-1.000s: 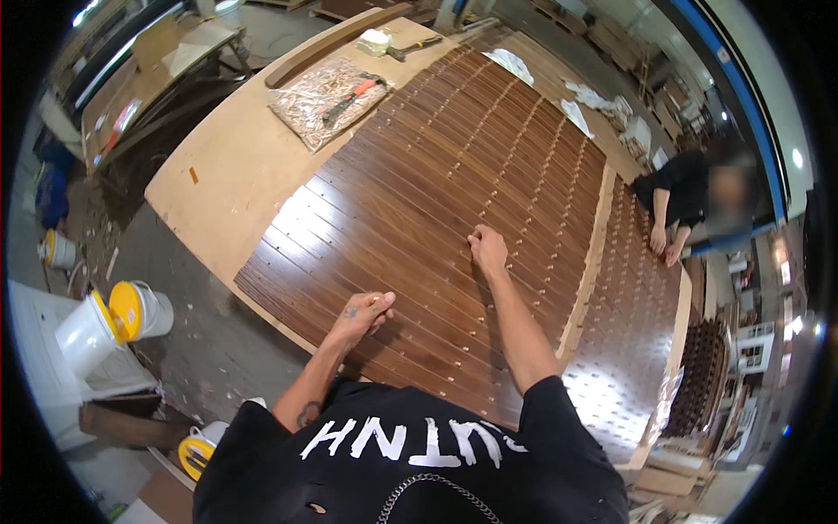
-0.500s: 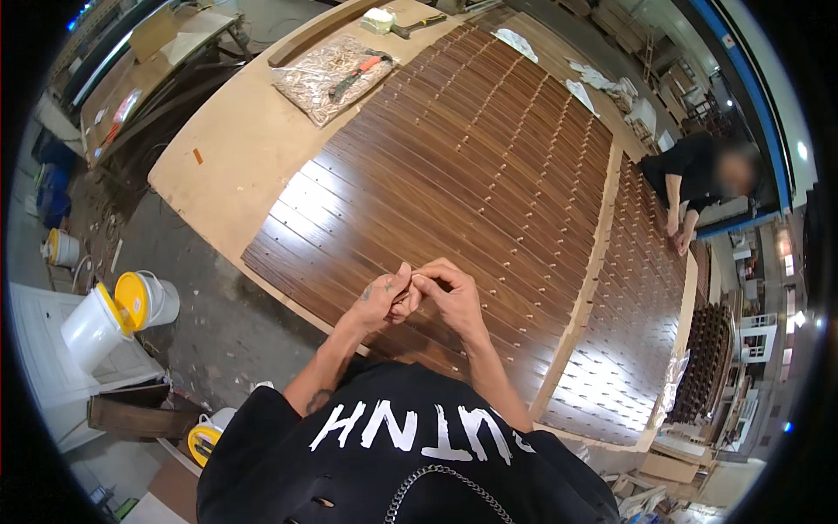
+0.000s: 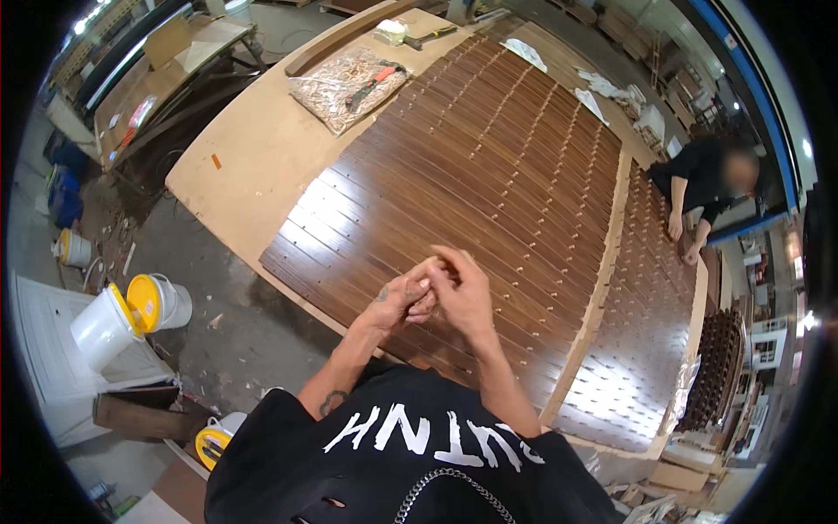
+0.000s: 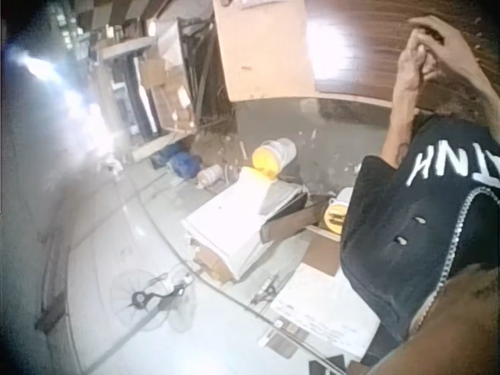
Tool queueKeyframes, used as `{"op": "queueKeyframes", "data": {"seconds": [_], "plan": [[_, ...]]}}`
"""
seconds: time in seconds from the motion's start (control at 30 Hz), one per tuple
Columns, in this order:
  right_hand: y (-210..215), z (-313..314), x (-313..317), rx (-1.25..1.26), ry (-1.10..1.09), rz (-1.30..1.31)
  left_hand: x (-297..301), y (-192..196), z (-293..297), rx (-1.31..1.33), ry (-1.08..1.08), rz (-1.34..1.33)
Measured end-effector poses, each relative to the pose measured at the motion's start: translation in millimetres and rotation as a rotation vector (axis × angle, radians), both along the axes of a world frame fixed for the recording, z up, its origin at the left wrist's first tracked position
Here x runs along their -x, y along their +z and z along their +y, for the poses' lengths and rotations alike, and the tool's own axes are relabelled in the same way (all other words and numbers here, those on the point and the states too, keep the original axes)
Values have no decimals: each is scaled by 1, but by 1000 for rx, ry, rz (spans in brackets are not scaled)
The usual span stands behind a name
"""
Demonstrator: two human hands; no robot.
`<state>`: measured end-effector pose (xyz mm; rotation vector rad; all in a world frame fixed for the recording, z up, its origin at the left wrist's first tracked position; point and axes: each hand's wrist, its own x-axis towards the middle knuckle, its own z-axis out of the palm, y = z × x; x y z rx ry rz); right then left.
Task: The recorder and a colleague insert small wooden dowels into pre-drilled holes in a large wooden slat panel.
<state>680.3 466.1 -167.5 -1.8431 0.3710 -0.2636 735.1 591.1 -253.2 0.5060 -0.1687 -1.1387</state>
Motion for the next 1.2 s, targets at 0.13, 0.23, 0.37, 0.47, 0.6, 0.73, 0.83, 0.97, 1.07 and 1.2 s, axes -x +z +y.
{"op": "queueKeyframes", "data": {"seconds": [0.13,0.23,0.37,0.47,0.6,0.73,0.83,0.97,1.07,1.2], "plan": [[-48,-35,17,-179,295,153,5,1,5,-92,-39,-153],[-48,-31,26,-364,234,233,11,-5,6,-134,-59,-182],[-90,-48,26,-618,290,383,14,-26,-2,-278,-94,-209],[-110,-60,19,-627,393,482,20,-25,-4,-418,-129,-223],[-141,-106,-8,-17,27,318,18,-33,-1,-665,-70,-234],[-164,-189,-47,561,-335,195,6,-66,18,-631,157,-30],[-162,-207,-63,653,-171,333,-2,-80,31,-476,168,-50],[-157,-210,-75,808,-4,471,-8,-38,33,-417,191,9],[-159,-207,-81,878,103,460,-5,-35,31,-340,236,-27],[-161,-195,-78,1042,127,346,-5,-27,22,-275,280,-35]]}}
